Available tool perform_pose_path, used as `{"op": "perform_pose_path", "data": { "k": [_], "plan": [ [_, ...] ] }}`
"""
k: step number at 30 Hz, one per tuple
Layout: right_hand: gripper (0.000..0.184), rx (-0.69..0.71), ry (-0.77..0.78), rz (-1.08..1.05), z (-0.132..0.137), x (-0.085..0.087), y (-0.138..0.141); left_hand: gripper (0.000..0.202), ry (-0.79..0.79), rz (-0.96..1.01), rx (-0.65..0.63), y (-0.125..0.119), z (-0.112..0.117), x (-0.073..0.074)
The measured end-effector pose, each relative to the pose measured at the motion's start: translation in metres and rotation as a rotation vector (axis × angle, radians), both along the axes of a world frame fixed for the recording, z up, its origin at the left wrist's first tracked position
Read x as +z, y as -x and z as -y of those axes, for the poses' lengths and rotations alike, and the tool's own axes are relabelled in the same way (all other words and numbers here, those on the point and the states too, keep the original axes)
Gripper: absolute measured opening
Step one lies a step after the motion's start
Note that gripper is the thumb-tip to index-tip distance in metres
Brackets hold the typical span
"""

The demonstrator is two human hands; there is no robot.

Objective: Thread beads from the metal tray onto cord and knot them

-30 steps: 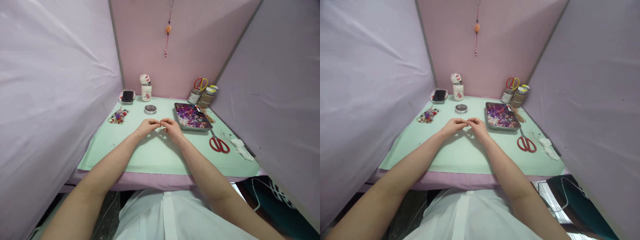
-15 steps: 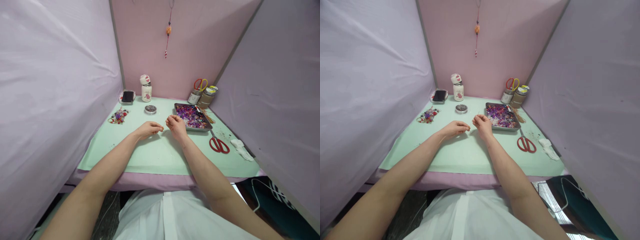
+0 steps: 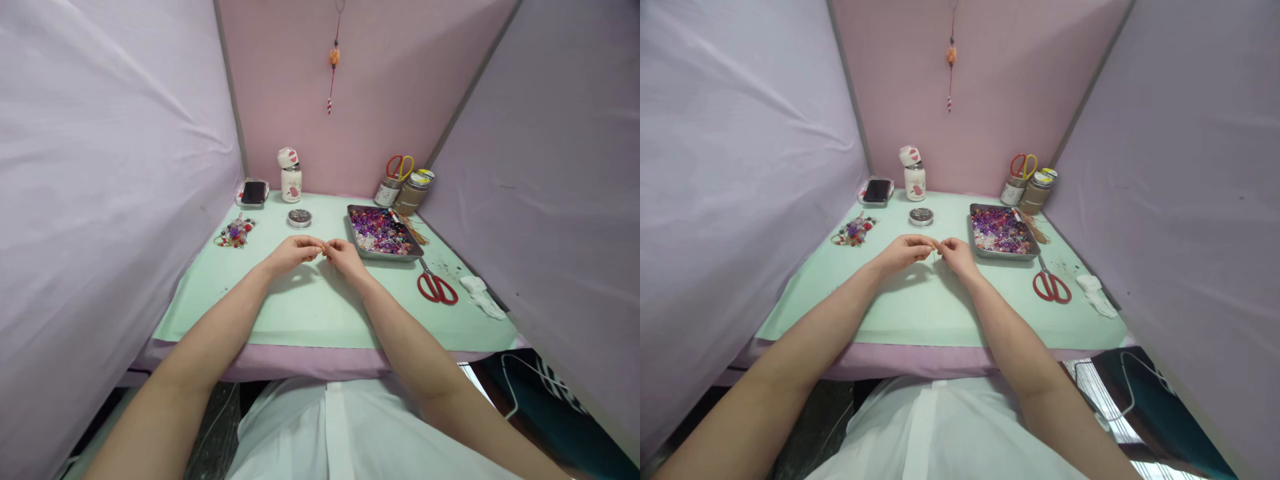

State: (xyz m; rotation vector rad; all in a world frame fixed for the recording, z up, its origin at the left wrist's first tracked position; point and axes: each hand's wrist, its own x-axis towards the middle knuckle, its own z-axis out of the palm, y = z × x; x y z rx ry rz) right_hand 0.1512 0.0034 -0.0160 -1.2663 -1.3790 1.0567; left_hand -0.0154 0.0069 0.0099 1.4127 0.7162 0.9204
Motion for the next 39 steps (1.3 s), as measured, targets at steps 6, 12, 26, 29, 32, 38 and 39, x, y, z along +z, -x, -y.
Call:
{"op": "perform_pose_path", "data": {
  "k": [6, 12, 26, 29, 32, 38, 39],
  "plan": [
    [0.021, -0.185, -0.191, 0.029, -0.005, -0.002, -0.002, 0.027, 0.022, -0.014, 0.150, -0.002, -0.011, -0.013],
    [0.027, 0.033, -0.072, -0.326, 0.000, 0.001, 0.010, 0.029, -0.112, -0.129, 0.228, -0.002, -0.009, -0.012],
    [0.020, -0.017, -0.280, -0.027, 0.008, 0.008, 0.009, 0.034, -0.142, -0.162, 0.232, -0.003, -0.005, -0.010],
    [0.022, -0.026, -0.304, 0.020, 0.008, 0.007, 0.009, 0.036, -0.084, -0.117, 0.199, -0.005, -0.005, -0.012],
    [0.022, 0.000, -0.302, 0.056, 0.008, 0.005, 0.008, 0.036, -0.020, -0.049, 0.219, -0.007, -0.007, -0.015],
    [0.018, 0.039, -0.305, 0.115, 0.009, 0.006, 0.008, 0.030, 0.030, 0.020, 0.271, -0.011, -0.008, -0.017],
    [0.017, 0.045, -0.304, 0.117, 0.009, 0.007, 0.008, 0.029, 0.022, 0.018, 0.274, -0.011, -0.008, -0.017]
  ]
}}
